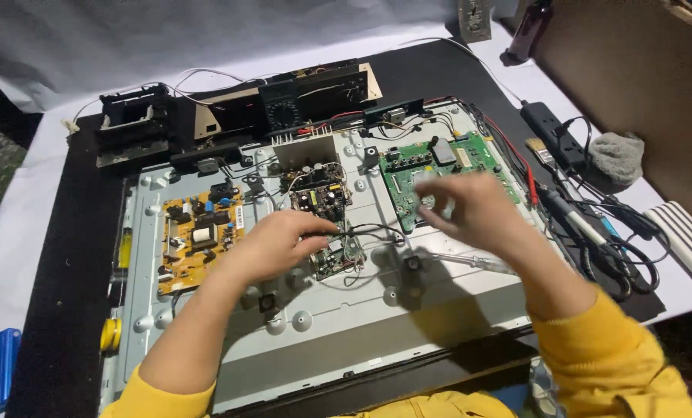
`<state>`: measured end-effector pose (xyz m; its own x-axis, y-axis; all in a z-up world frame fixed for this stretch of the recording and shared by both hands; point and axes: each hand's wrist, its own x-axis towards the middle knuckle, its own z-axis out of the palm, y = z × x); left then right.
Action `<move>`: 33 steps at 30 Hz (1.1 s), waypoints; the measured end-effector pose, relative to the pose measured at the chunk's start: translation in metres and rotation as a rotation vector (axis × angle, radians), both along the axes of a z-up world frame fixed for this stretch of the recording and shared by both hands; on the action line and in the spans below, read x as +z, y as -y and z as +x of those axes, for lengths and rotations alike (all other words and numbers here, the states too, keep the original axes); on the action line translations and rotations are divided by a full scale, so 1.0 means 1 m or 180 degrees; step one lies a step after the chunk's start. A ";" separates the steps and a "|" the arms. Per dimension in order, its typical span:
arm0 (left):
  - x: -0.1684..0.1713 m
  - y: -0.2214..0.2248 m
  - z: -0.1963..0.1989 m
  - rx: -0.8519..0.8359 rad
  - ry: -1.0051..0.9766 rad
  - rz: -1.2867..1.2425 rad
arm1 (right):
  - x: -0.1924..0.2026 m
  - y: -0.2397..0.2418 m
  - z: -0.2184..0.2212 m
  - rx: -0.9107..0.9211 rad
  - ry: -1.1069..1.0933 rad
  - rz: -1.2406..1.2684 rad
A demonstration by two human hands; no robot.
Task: Finalizing a TV repair by connecting internal ribbon cables, routing wires, and using a screwdriver on the circuit boards.
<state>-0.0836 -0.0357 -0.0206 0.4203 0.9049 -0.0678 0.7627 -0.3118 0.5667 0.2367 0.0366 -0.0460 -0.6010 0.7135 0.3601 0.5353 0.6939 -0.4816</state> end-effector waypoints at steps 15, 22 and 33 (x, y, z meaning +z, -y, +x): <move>-0.065 -0.138 0.142 -0.0812 -0.1279 0.1016 | -0.128 0.024 0.022 -0.1196 -0.0387 -0.0038; 0.003 -0.095 0.106 -0.0744 -0.0539 0.0238 | -0.073 0.017 0.003 -0.1272 -0.0788 -0.0492; 0.001 -0.017 0.046 -0.0813 0.0531 -0.0855 | -0.043 0.007 -0.025 -0.0501 -0.3574 -0.1506</move>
<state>-0.0371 -0.0190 -0.0198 0.6545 0.7293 -0.1994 0.5705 -0.3034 0.7632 0.2118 0.0295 -0.0892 -0.0198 0.9511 0.3082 -0.2765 0.2910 -0.9159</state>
